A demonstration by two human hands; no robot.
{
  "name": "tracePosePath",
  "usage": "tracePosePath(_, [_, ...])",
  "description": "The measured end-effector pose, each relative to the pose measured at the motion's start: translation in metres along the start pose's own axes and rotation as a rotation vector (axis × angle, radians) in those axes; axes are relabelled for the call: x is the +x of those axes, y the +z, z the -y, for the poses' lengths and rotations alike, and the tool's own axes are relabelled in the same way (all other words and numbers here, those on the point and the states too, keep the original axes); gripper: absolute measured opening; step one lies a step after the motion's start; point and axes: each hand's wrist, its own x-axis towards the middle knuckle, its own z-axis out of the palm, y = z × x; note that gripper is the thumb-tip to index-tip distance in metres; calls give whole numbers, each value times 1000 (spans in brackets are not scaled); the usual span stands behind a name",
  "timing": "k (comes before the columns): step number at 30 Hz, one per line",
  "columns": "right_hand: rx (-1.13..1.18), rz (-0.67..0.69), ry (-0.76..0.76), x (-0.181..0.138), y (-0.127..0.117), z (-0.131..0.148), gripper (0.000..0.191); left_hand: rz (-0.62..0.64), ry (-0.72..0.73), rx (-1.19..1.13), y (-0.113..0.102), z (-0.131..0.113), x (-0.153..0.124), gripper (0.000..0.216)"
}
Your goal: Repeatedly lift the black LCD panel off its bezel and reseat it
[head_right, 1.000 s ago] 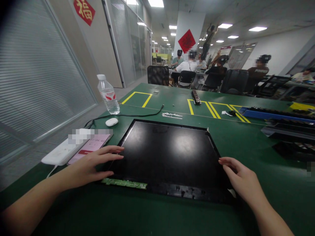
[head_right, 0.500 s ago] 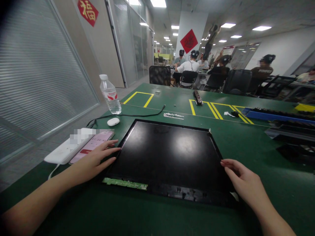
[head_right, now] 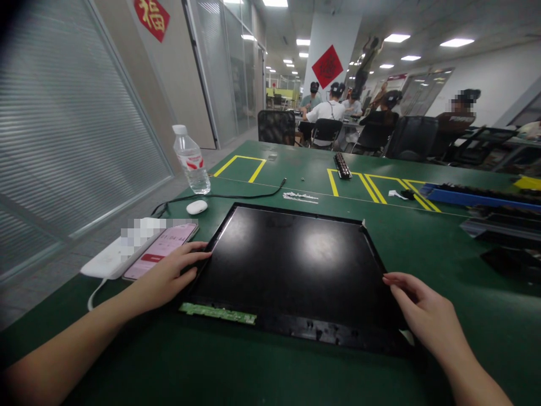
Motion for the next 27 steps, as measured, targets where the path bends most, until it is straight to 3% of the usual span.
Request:
tracePosePath(10, [-8,11,-2,1,1,-5,41,4,-31,-51,2,-1,2,48])
tracePosePath(15, [-24,34,16,1,0,-4,43,10,-45,-90,6,3,-2,66])
tracePosePath(21, [-30,17,12,0,0,-2,43,-26,-12,-87,10,8,0,42])
tracePosePath(27, [-40,17,-14,1,0,-2,41,-32,-14,-83,10,4,-1,44])
